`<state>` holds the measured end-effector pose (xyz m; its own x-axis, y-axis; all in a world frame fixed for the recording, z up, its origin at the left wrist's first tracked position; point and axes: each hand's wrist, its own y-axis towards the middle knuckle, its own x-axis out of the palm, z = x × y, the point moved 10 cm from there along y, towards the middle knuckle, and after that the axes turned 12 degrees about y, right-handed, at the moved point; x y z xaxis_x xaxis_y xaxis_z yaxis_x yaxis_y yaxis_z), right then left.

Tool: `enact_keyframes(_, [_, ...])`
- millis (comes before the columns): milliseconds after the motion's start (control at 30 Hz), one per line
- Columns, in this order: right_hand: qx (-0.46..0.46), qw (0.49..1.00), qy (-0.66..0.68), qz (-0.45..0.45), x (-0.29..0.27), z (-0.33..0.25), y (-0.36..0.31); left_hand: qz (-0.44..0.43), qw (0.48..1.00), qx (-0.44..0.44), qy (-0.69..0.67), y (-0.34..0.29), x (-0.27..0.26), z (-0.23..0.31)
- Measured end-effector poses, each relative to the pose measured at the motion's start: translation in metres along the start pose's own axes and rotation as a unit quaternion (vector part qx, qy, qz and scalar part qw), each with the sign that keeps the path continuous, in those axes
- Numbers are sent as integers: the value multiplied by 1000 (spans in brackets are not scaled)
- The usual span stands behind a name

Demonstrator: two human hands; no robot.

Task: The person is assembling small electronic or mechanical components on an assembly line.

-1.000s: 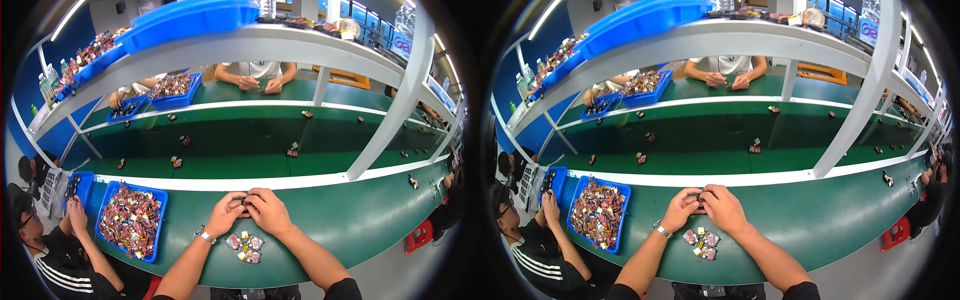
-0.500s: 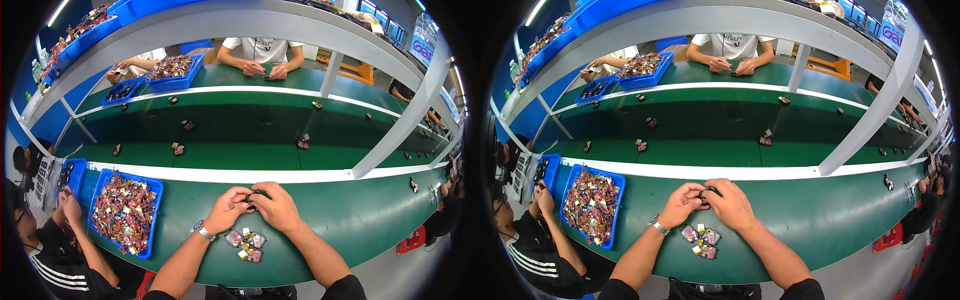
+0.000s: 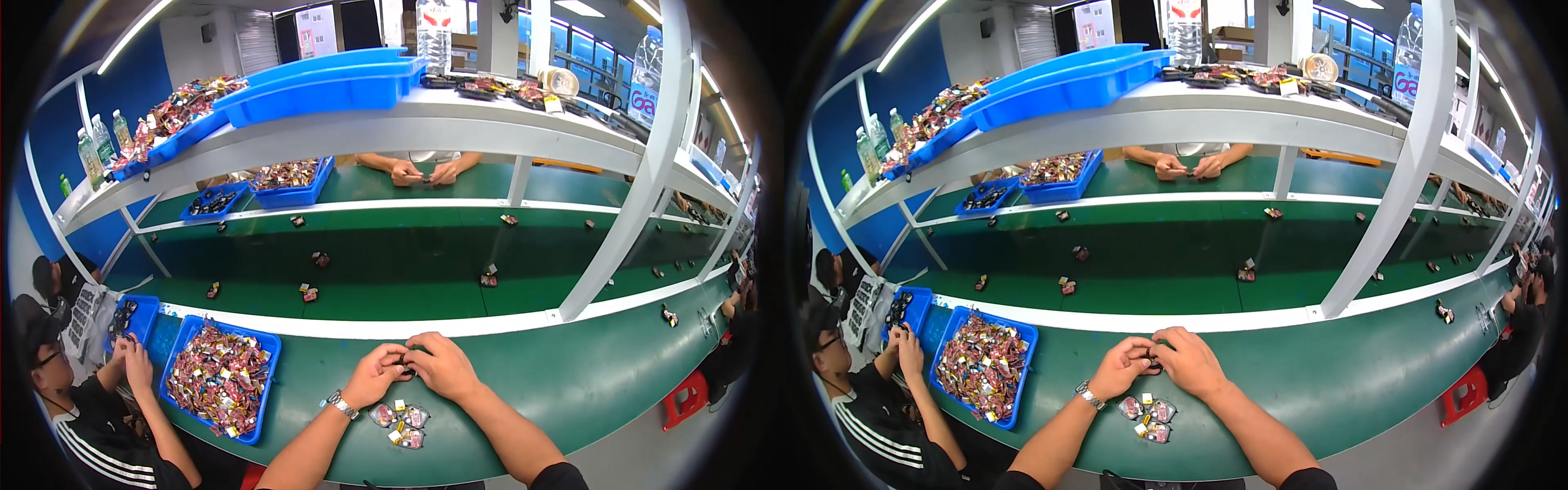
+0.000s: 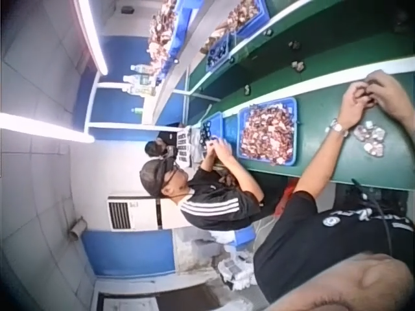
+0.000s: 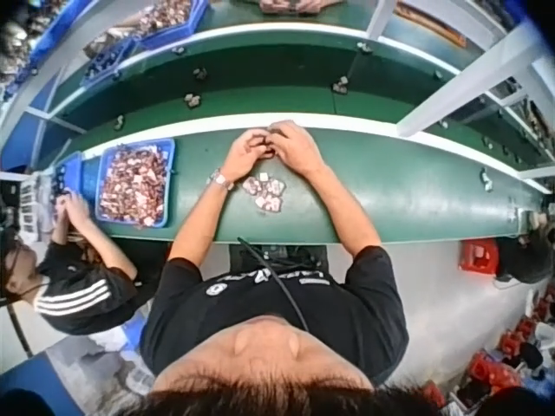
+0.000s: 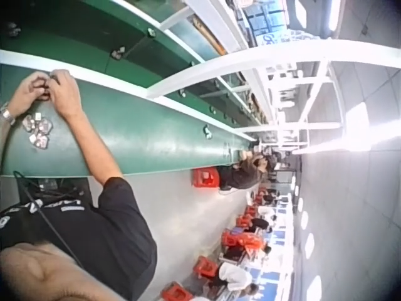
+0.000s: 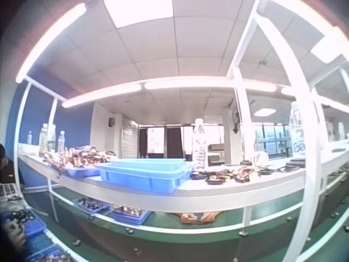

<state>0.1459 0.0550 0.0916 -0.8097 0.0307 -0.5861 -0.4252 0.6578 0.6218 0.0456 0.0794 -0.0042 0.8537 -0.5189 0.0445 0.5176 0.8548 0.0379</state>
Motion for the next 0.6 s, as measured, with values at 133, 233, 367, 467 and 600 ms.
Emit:
enact_keyframes(133, [-37,996,-72,32,-7,-18,2,9,1000,-10,-8,2,-3,1])
enact_keyframes(233, [-47,991,-124,20,0,-19,0,20,1000,-7,-17,2,-5,2])
enact_keyframes(367, [-49,992,-114,15,-3,-16,2,21,999,-26,-30,5,-5,0])
enact_keyframes(467, [-28,998,-58,4,0,-6,2,17,999,-25,-27,4,-5,0])
enact_keyframes(600, [-7,1000,21,-19,-3,1,3,1,1000,-27,-10,3,-2,-3])
